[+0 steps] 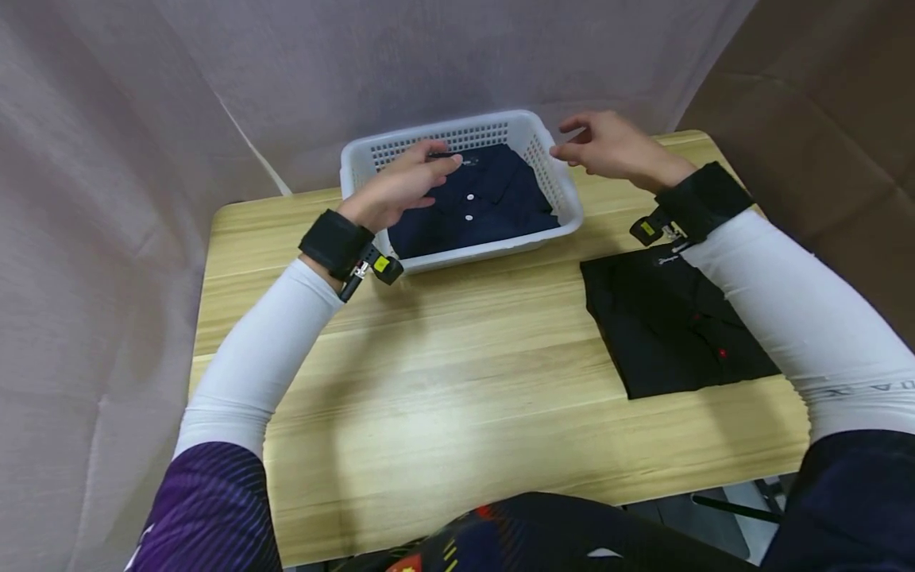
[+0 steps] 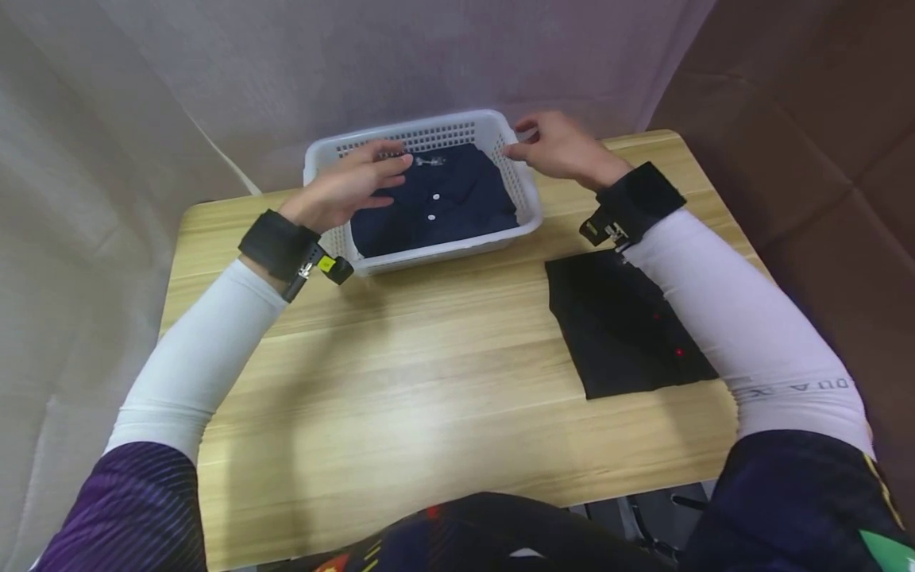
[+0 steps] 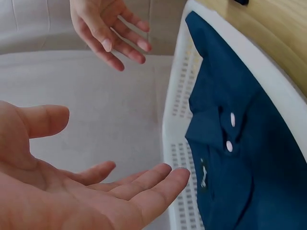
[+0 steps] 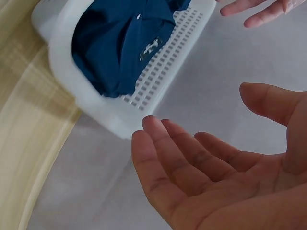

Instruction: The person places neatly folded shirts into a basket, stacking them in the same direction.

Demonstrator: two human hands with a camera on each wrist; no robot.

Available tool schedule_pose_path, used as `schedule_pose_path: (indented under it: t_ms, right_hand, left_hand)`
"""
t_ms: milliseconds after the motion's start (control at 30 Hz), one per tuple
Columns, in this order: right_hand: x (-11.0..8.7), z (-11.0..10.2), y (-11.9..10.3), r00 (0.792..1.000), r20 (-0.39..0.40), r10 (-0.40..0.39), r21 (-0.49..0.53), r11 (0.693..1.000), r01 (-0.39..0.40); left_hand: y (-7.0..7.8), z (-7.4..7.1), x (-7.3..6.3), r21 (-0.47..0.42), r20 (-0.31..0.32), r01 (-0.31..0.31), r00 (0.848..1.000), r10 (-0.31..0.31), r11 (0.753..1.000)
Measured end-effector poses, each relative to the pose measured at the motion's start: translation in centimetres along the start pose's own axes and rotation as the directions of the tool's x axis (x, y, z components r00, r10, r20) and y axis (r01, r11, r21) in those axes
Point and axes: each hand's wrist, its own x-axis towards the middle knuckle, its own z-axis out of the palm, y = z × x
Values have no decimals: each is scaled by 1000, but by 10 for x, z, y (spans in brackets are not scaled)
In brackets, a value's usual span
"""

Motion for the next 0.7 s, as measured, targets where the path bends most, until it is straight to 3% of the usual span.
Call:
schedule_pose_path:
  t_ms: [700]
  right_hand:
    - [-33,-24,48,997,-29,70,26,997,-69]
  left_hand:
    - [17,39,9,25,123,-83,989,80,996]
